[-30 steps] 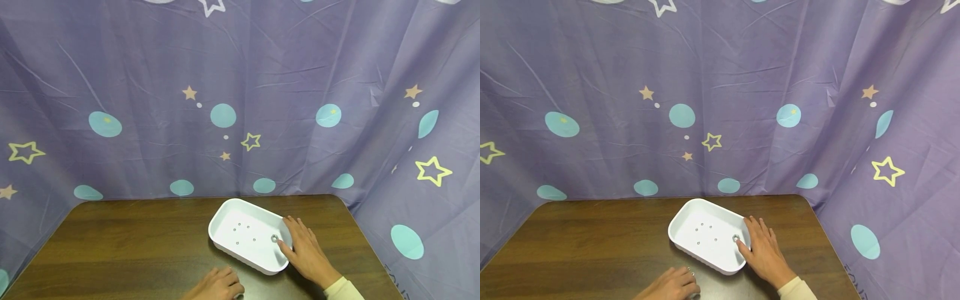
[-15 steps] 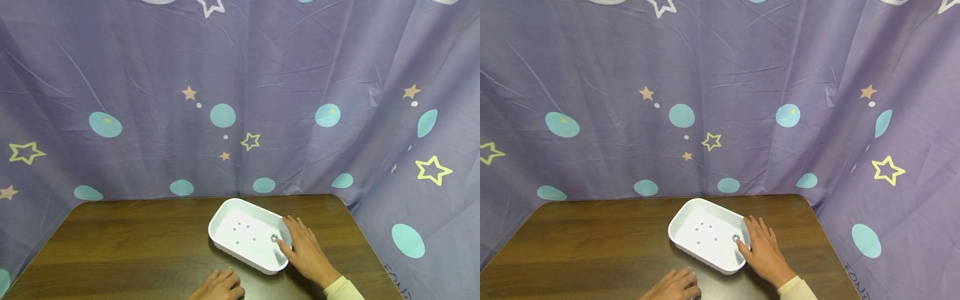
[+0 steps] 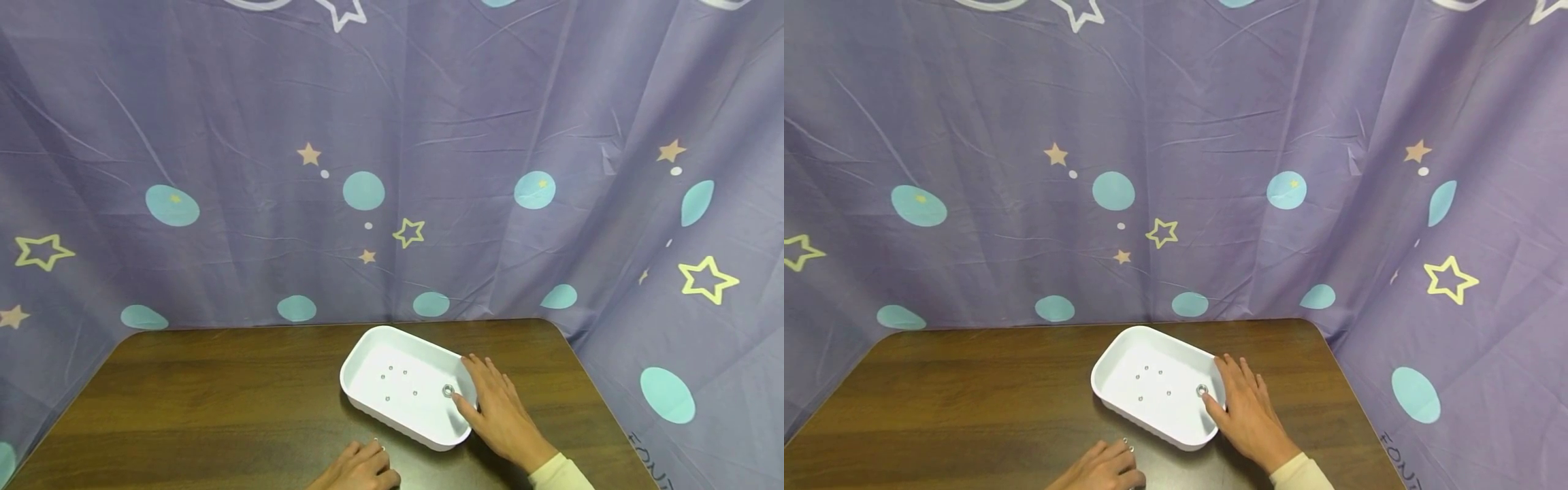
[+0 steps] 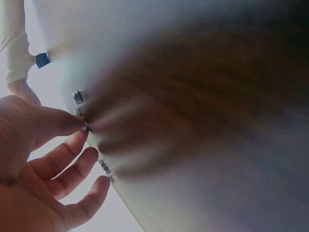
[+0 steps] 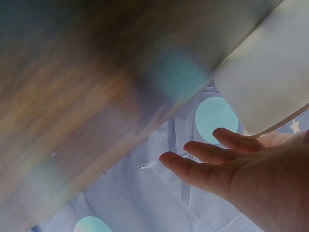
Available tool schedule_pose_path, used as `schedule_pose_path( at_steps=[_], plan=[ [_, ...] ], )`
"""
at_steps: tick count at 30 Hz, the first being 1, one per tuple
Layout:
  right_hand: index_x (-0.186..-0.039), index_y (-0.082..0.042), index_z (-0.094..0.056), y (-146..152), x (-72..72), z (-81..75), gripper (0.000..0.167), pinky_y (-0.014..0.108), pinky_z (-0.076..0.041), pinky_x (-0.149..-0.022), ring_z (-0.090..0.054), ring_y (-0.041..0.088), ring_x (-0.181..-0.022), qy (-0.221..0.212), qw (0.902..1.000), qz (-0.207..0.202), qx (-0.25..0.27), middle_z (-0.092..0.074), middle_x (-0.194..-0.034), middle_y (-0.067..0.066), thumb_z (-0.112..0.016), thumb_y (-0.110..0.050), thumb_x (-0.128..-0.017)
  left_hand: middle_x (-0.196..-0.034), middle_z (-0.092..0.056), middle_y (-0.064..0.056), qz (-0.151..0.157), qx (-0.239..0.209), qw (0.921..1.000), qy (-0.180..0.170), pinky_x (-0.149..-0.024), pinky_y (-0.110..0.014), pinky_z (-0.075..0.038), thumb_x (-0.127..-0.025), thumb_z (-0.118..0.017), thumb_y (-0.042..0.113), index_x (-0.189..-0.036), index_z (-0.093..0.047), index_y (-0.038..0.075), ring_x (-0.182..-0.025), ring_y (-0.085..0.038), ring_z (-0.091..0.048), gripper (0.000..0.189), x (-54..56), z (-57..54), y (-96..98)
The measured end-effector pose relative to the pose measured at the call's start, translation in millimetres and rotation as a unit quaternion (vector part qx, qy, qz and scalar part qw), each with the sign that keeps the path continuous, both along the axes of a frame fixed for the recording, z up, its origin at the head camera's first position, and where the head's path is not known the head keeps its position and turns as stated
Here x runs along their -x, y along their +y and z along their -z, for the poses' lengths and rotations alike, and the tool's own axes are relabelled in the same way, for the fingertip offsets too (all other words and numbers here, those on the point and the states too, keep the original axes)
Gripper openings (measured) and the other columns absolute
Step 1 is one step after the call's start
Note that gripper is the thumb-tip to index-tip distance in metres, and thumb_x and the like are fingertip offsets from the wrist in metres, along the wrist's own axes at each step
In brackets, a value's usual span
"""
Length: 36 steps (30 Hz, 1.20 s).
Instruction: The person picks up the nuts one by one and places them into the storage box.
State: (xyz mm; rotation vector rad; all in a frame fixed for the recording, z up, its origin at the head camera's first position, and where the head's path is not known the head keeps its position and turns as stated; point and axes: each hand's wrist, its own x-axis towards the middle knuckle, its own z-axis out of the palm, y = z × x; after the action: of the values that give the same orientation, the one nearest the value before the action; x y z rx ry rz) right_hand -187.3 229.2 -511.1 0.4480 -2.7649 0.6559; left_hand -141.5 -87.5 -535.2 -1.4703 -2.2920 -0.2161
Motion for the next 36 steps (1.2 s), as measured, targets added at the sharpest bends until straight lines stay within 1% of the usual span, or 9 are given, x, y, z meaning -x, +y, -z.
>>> schedule_pose_path(
  at_steps=[3, 6, 10, 12, 14, 17, 22, 26, 36],
  plan=[
    [-0.162, -0.004, -0.05, -0.2, -0.3, 0.3, 0.069, 0.08, -0.036, -0.114, -0.043, 0.054, -0.153, 0.004, 1.0, -0.001, -0.001, -0.052, -0.164, 0.023, -0.071, -0.039, -0.106, -0.086, -0.052, 0.016, 0.004, -0.008, 1.0, 0.003, -0.071, -0.013, -0.018, -0.09, -0.082, 0.042, -0.092, -0.071, 0.032, -0.082, 0.002, -0.042, 0.015, -0.4, -2.2, 0.6],
    [-0.162, -0.004, -0.05, 0.2, -0.1, 0.3, 0.069, 0.08, -0.035, -0.115, -0.043, 0.055, -0.153, 0.005, 1.0, 0.0, -0.001, -0.051, -0.164, 0.023, -0.072, -0.037, -0.106, -0.087, -0.054, 0.016, 0.003, -0.014, 0.9997, 0.021, -0.073, -0.013, -0.024, -0.089, -0.082, 0.044, -0.093, -0.072, 0.031, -0.084, 0.001, -0.044, 0.017, -0.2, -10.7, 2.2],
    [-0.163, -0.004, -0.049, 0.8, 0.5, -0.5, 0.07, 0.08, -0.034, -0.116, -0.041, 0.054, -0.154, -0.004, 1.0, 0.002, 0.0, -0.05, -0.166, 0.022, -0.072, -0.037, -0.106, -0.088, -0.055, 0.015, 0.003, -0.027, 0.9972, 0.069, -0.077, -0.018, -0.036, -0.089, -0.079, 0.049, -0.095, -0.074, 0.029, -0.088, -0.002, -0.048, 0.021, 3.9, -30.7, 5.3],
    [-0.163, -0.004, -0.049, 1.1, 0.9, -0.3, 0.07, 0.08, -0.034, -0.117, -0.041, 0.054, -0.155, -0.008, 1.0, 0.002, 0.001, -0.05, -0.166, 0.022, -0.072, -0.037, -0.106, -0.087, -0.057, 0.014, 0.004, -0.038, 0.9941, 0.101, -0.077, -0.019, -0.04, -0.087, -0.081, 0.04, -0.094, -0.074, 0.028, -0.088, -0.004, -0.051, 0.016, 8.1, -42.3, 7.4],
    [-0.163, -0.005, -0.049, 1.2, 1.1, -0.1, 0.07, 0.08, -0.034, -0.117, -0.041, 0.053, -0.155, -0.012, 0.9999, 0.002, 0.001, -0.05, -0.166, 0.022, -0.072, -0.038, -0.106, -0.088, -0.058, 0.013, 0.004, -0.046, 0.9925, 0.113, -0.077, -0.022, -0.042, -0.083, -0.082, 0.028, -0.094, -0.073, 0.026, -0.088, -0.006, -0.053, 0.014, 12.2, -53.8, 8.6],
    [-0.164, -0.005, -0.049, 1.6, 1.6, 0.9, 0.07, 0.079, -0.034, -0.117, -0.041, 0.053, -0.155, -0.013, 0.9999, 0.003, 0.0, -0.049, -0.166, 0.022, -0.071, -0.039, -0.106, -0.088, -0.059, 0.012, -0.007, -0.049, 0.9932, 0.105, -0.077, -0.025, -0.045, -0.079, -0.081, 0.013, -0.098, -0.072, 0.024, -0.088, -0.009, -0.056, 0.024, 17.2, -70.1, 9.0],
    [-0.163, -0.005, -0.049, 1.9, 1.4, 2.4, 0.071, 0.079, -0.034, -0.117, -0.041, 0.054, -0.155, -0.008, 1.0, 0.002, 0.001, -0.05, -0.166, 0.022, -0.071, -0.041, -0.106, -0.091, -0.06, 0.008, -0.028, -0.041, 0.9944, 0.094, -0.08, -0.031, -0.049, -0.077, -0.084, 0.007, -0.1, -0.07, 0.021, -0.09, -0.014, -0.058, 0.031, 26.9, -87.4, 10.3],
    [-0.163, -0.005, -0.05, 1.7, 0.5, 3.0, 0.071, 0.08, -0.034, -0.116, -0.042, 0.054, -0.154, -0.005, 1.0, 0.001, 0.003, -0.051, -0.165, 0.021, -0.072, -0.04, -0.106, -0.094, -0.063, 0.006, -0.04, -0.042, 0.9944, 0.088, -0.084, -0.034, -0.052, -0.078, -0.086, 0.003, -0.102, -0.071, 0.02, -0.093, -0.014, -0.06, 0.033, 38.0, -89.6, 11.6],
    [-0.163, -0.006, -0.05, 1.7, 0.9, 0.5, 0.069, 0.08, -0.035, -0.115, -0.043, 0.054, -0.153, 0.004, 1.0, -0.001, 0.001, -0.051, -0.165, 0.021, -0.07, -0.041, -0.107, -0.093, -0.066, 0.006, -0.058, -0.047, 0.9954, 0.06, -0.078, -0.033, -0.052, -0.084, -0.081, 0.001, -0.103, -0.076, 0.019, -0.092, -0.014, -0.062, 0.027, 71.6, -77.6, 11.6]
  ],
)
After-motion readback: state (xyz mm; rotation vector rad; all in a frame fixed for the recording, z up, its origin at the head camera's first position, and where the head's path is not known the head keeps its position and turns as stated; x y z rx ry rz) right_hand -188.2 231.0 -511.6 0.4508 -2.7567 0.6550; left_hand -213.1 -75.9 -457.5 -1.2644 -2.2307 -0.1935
